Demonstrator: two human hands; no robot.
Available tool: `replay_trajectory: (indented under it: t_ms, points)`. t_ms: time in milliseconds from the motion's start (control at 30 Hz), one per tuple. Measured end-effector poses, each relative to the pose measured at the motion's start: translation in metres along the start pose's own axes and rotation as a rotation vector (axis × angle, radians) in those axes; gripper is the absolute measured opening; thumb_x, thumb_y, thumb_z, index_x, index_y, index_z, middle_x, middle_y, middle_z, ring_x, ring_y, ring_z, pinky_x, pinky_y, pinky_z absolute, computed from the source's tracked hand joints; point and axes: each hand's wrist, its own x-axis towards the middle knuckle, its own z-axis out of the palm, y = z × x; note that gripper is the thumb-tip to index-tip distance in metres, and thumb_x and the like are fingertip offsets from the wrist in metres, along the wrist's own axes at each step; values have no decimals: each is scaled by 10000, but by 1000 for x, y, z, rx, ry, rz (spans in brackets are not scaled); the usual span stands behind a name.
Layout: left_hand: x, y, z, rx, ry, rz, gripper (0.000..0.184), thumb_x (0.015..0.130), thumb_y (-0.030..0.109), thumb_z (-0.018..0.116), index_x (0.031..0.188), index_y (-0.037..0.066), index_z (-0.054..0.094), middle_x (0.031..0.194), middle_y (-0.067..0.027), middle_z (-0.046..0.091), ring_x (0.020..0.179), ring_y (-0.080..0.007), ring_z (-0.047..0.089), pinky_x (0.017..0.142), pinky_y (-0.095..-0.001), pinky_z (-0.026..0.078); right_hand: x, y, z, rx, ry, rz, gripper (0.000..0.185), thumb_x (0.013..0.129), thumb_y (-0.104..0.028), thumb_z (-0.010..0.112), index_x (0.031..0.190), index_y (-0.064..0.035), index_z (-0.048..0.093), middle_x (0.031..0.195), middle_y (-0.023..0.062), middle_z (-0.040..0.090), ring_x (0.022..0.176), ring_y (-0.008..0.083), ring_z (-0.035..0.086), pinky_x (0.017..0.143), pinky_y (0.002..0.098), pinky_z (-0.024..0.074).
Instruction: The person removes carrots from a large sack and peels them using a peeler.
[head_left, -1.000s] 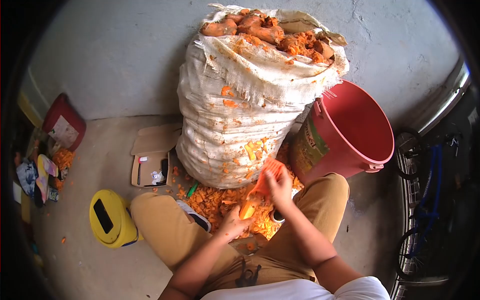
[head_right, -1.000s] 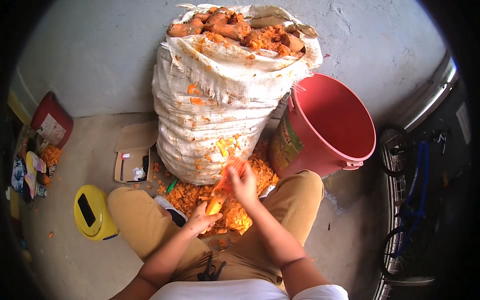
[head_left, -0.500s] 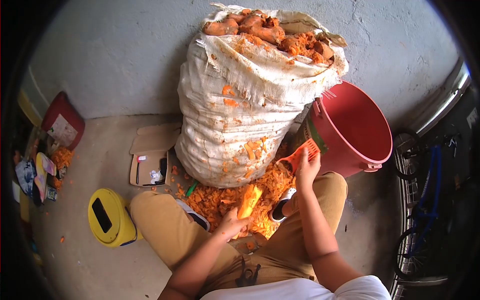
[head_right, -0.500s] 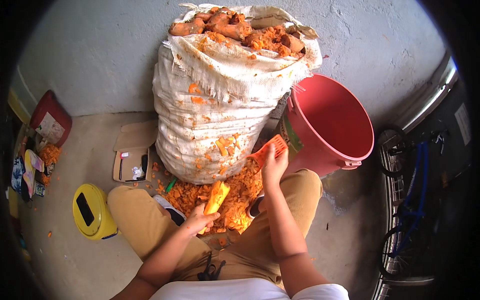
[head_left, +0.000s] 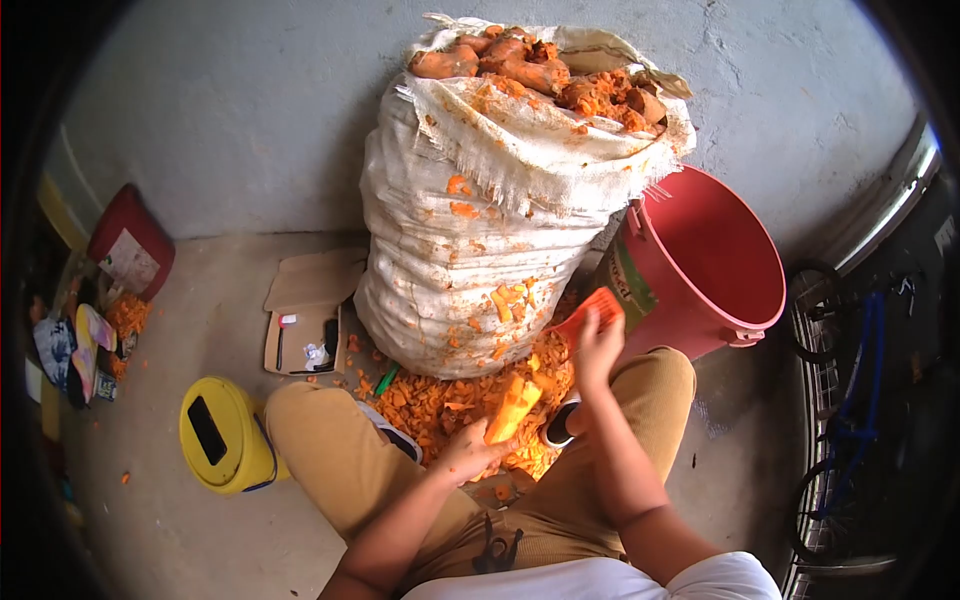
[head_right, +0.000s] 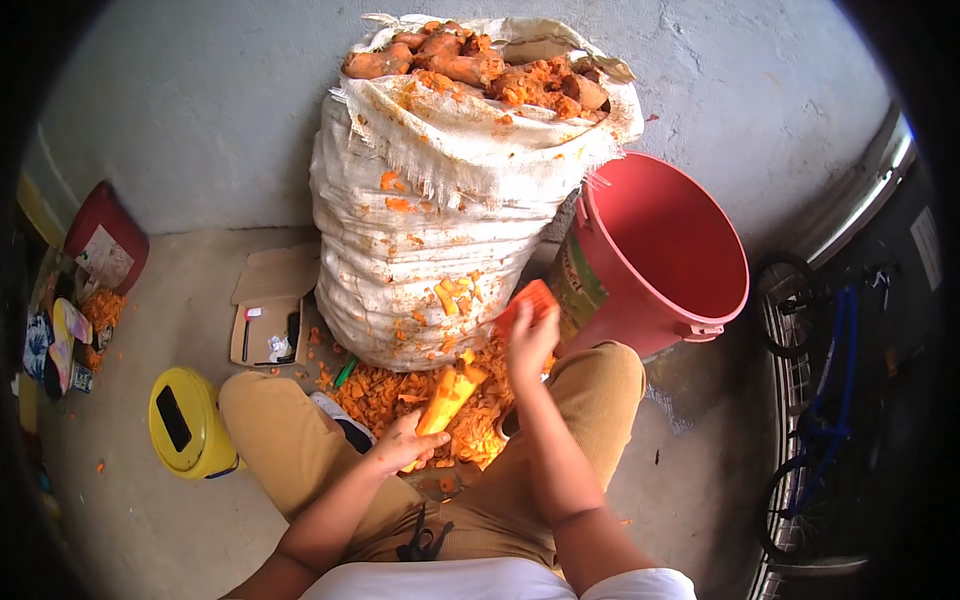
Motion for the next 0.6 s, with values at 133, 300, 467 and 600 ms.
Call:
replay_trajectory:
  t_ms: [133, 300, 467, 600]
  points:
    - [-2, 0, 4, 104, 56, -20, 295, 779, 194, 604, 956, 18, 445, 592, 3, 452, 465, -57, 412, 405, -208, 338, 15, -4, -18, 260, -26, 319, 176, 845, -156, 508, 881, 15, 486, 765, 75, 576, 664, 128, 545, 602, 255, 443]
    - [9, -11, -1, 9, 80, 70, 262, 778, 175, 601, 932, 23, 453, 582, 2, 454, 448, -59, 406, 398, -211, 337, -45, -36, -7, 292, -415, 174, 184, 809, -124, 549, 925, 11, 501, 798, 113, 591, 696, 175, 576, 645, 292, 451]
    - [10, -12, 0, -41, 69, 97, 245, 786, 178, 589, 935, 32, 461, 575, 5, 456, 440, -62, 401, 385, -218, 328, -54, -43, -8, 105, -544, 57, 207, 805, -110, 544, 955, 23, 492, 793, 173, 589, 716, 267, 593, 632, 332, 461]
    - [10, -6, 3, 77, 65, 34, 245, 786, 192, 583, 941, 40, 470, 567, 8, 452, 438, -61, 405, 386, -218, 328, -31, -27, -4, -2, -433, 97, 151, 805, -88, 531, 900, 27, 505, 748, 164, 582, 634, 257, 579, 570, 327, 449]
